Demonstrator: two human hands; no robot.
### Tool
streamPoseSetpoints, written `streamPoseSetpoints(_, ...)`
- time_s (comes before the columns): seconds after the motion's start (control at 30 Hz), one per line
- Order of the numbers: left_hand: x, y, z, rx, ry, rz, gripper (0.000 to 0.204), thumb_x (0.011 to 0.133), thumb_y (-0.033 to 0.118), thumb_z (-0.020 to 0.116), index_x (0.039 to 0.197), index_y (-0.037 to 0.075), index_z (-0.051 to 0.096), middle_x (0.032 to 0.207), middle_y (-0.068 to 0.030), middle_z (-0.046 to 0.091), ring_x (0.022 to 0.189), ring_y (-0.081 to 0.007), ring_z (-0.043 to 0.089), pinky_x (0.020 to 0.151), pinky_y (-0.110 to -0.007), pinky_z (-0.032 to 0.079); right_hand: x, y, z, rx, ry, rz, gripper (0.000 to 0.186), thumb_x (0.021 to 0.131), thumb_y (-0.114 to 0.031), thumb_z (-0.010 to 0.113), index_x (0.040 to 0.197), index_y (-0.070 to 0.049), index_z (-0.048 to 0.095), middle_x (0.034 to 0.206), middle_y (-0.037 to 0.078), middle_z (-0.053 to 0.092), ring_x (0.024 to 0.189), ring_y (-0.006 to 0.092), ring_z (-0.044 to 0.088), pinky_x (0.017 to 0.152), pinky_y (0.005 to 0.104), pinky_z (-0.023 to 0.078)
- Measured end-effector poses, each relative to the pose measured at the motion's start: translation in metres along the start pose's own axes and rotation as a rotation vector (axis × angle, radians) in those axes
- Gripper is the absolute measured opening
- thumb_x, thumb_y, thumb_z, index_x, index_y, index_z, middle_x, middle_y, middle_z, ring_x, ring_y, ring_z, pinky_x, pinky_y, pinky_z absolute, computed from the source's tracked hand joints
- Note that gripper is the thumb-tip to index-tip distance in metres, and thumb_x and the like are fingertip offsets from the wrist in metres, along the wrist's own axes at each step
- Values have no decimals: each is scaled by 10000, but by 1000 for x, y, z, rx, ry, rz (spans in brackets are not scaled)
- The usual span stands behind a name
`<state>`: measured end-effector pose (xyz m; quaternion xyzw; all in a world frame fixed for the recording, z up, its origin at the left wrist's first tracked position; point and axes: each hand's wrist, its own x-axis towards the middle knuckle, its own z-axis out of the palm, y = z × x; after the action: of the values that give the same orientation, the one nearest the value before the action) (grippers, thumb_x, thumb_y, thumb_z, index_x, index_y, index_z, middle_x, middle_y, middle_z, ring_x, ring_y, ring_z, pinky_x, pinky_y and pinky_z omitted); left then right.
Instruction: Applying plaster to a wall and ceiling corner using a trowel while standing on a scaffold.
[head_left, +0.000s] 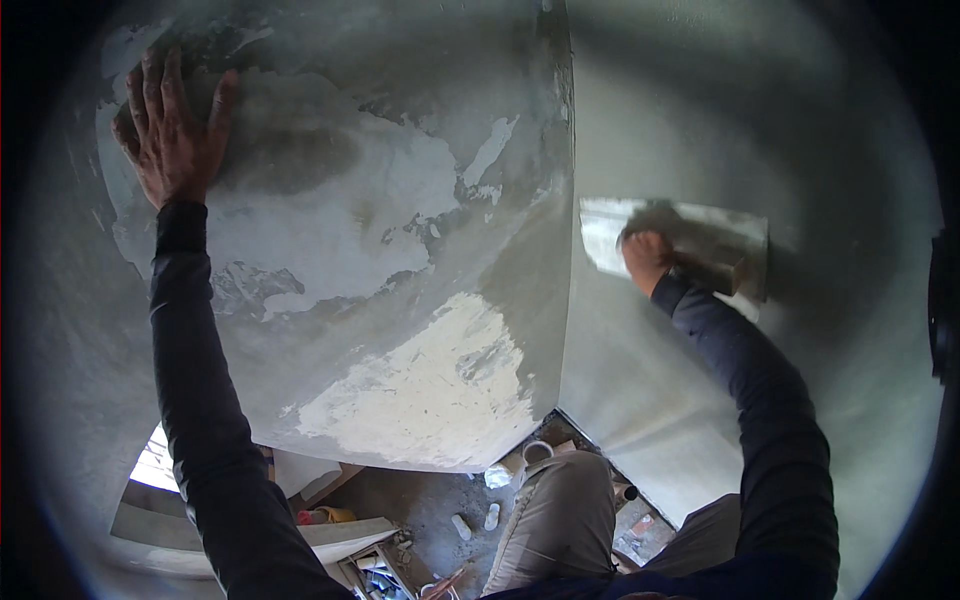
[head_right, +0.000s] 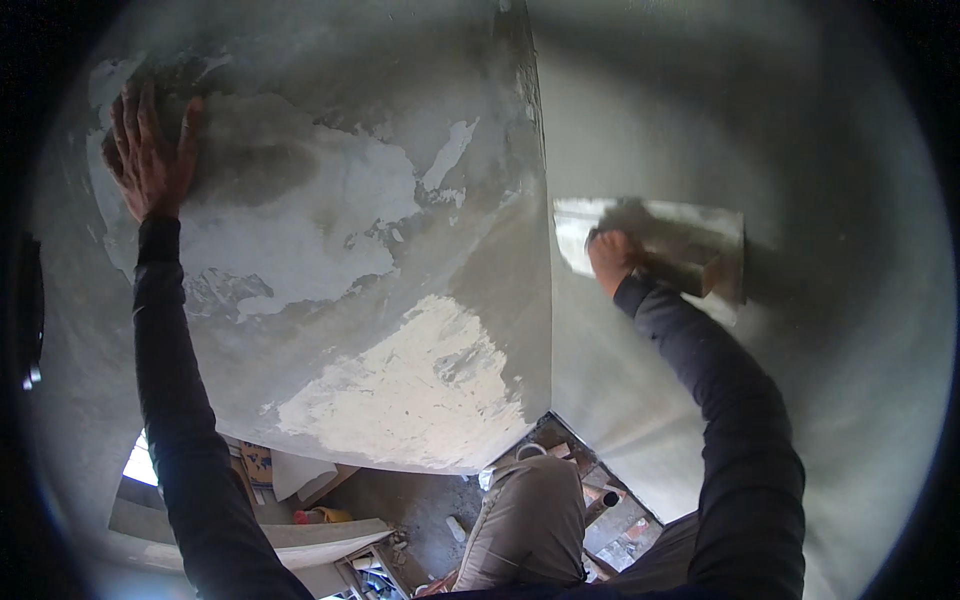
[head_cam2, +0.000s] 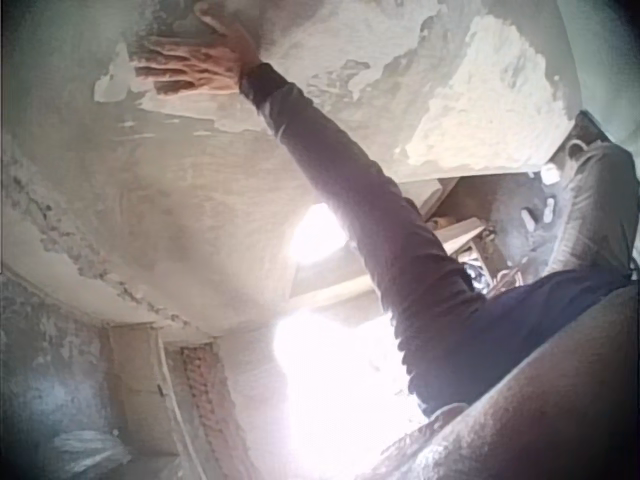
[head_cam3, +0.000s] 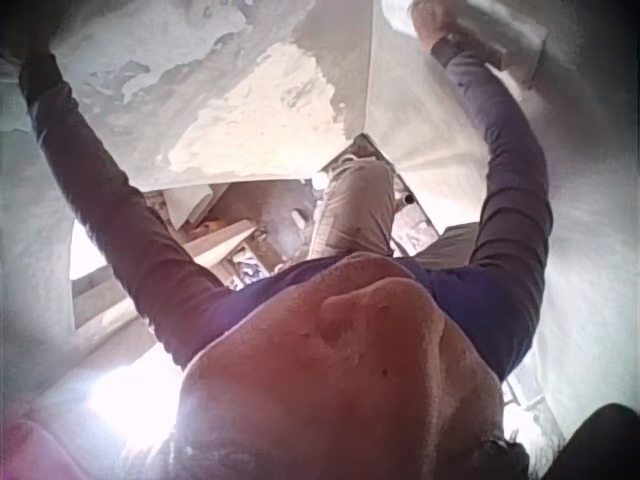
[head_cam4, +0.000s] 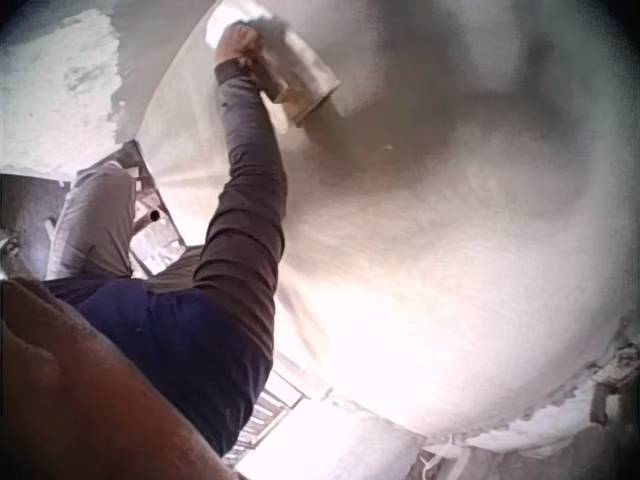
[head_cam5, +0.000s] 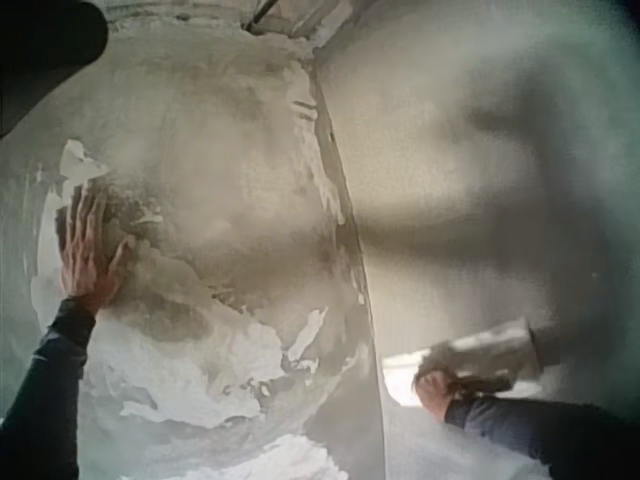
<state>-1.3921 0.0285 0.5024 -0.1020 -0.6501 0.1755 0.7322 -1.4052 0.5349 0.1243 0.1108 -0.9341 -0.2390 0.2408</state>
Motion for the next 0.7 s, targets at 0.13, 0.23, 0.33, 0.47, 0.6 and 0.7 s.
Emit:
streamPoseSetpoints(0.13, 2, -5, -12, 9, -29, 6, 734, 863, 665, 425, 1430, 208, 334, 1514, -43, 274, 1411, -253, 211, 1116, -559, 126, -56, -42, -3, 201, -60, 51, 135, 785, -118, 521, 815, -88, 648, 850, 94, 652, 875, 235, 600, 800, 378, 425)
streamPoseSetpoints(0.23, 2, 1, -14, 15, -59, -24, 722, 871, 648, 428, 1431, 204, 331, 1517, -46, 268, 1413, -252, 205, 1117, -556, 125, -124, -35, -44, 303, 115, 36, 174, 748, -105, 550, 897, -37, 607, 817, 136, 643, 827, 283, 618, 743, 406, 458)
streamPoseSetpoints(0.33, 2, 6, -13, -14, -51, -38, 717, 873, 628, 445, 1435, 201, 325, 1521, -49, 259, 1417, -254, 194, 1118, -556, 120, -174, -20, -88, 500, -198, 227, 243, 701, -122, 589, 917, -13, 568, 751, 171, 627, 695, 362, 621, 614, 448, 484)
streamPoseSetpoints(0.47, 5, -1, -21, 27, -78, -36, 706, 879, 611, 451, 1431, 187, 335, 1528, -48, 245, 1422, -255, 179, 1115, -564, 117, -234, -8, -126, 648, -98, 373, 312, 650, -141, 653, 919, -15, 558, 738, 196, 628, 694, 404, 616, 627, 461, 500)
streamPoseSetpoints(0.6, 7, 10, -20, 31, -82, -36, 705, 886, 586, 463, 1441, 175, 323, 1534, -50, 230, 1422, -257, 178, 1113, -556, 123, -284, -1, -153, 855, -35, 700, 299, 647, -101, 656, 921, -22, 566, 778, 226, 633, 779, 428, 619, 671, 487, 501)
streamPoseSetpoints(0.7, 9, 10, -20, 35, -78, -36, 708, 887, 583, 464, 1442, 167, 320, 1535, -55, 227, 1422, -261, 174, 1113, -563, 116, -320, -3, -150, 924, 55, 801, 349, 630, -110, 674, 954, -24, 579, 809, 217, 642, 778, 421, 624, 677, 476, 506)
